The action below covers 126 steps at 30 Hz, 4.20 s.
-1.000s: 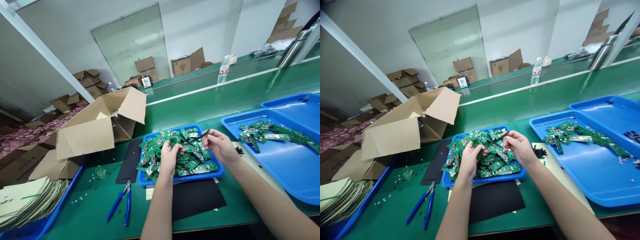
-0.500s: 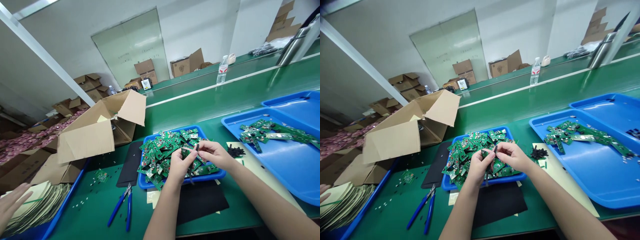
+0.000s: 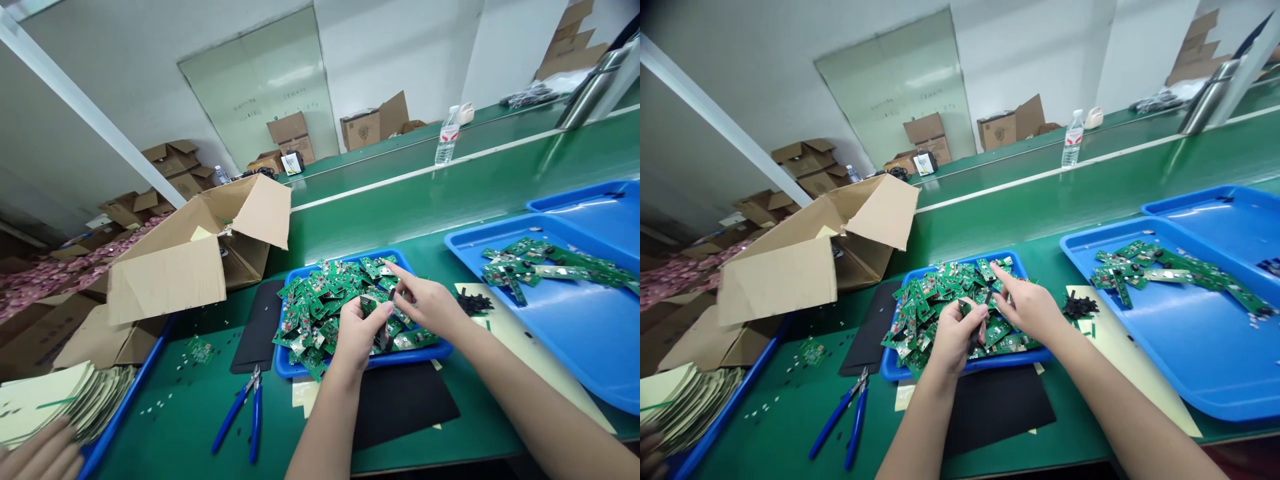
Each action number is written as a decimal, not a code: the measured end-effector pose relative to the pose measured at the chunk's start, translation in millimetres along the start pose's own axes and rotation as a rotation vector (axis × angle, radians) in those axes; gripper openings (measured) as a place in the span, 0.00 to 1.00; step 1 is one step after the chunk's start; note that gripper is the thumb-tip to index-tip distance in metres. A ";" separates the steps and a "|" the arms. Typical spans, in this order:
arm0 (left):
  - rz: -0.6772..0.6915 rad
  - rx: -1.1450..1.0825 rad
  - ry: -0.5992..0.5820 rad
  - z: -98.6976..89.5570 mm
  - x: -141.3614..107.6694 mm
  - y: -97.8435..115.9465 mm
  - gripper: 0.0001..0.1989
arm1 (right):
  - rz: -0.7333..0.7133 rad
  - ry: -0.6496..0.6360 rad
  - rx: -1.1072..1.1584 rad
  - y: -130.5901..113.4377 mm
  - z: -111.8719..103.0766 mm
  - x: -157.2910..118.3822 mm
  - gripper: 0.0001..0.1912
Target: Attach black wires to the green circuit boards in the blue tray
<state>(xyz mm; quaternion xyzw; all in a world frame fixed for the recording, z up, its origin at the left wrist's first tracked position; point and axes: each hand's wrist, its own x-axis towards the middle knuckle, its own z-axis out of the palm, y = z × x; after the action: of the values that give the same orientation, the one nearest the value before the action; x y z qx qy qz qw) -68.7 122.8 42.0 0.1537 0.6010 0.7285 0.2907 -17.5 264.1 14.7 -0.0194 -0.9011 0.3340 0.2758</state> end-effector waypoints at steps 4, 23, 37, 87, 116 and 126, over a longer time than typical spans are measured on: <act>0.022 -0.018 0.062 -1.3 3.8 -1.1 0.18 | 0.137 0.034 0.431 -10.3 0.5 0.8 0.11; -0.220 -0.197 -0.074 2.3 2.3 -2.2 0.21 | 0.378 0.189 0.772 -6.8 -5.7 6.2 0.14; -0.097 -0.003 -0.081 1.8 6.3 -7.3 0.19 | -0.050 -0.072 0.307 -9.4 -10.1 1.6 0.06; -0.079 0.020 -0.035 1.2 8.3 -16.5 0.17 | -0.002 0.051 0.237 -4.8 -0.8 -1.3 0.21; 0.057 0.316 -0.158 2.2 0.6 -11.1 0.21 | -0.089 0.398 0.067 -9.5 -13.9 2.8 0.19; 0.313 0.493 -0.154 -1.3 1.9 -10.8 0.20 | 0.054 0.171 0.257 -15.4 -10.4 1.3 0.07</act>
<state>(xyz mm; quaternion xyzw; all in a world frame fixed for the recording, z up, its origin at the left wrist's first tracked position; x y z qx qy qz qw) -68.3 124.1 31.0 0.3650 0.7050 0.5828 0.1736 -11.0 258.6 31.3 -0.0367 -0.8234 0.4509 0.3425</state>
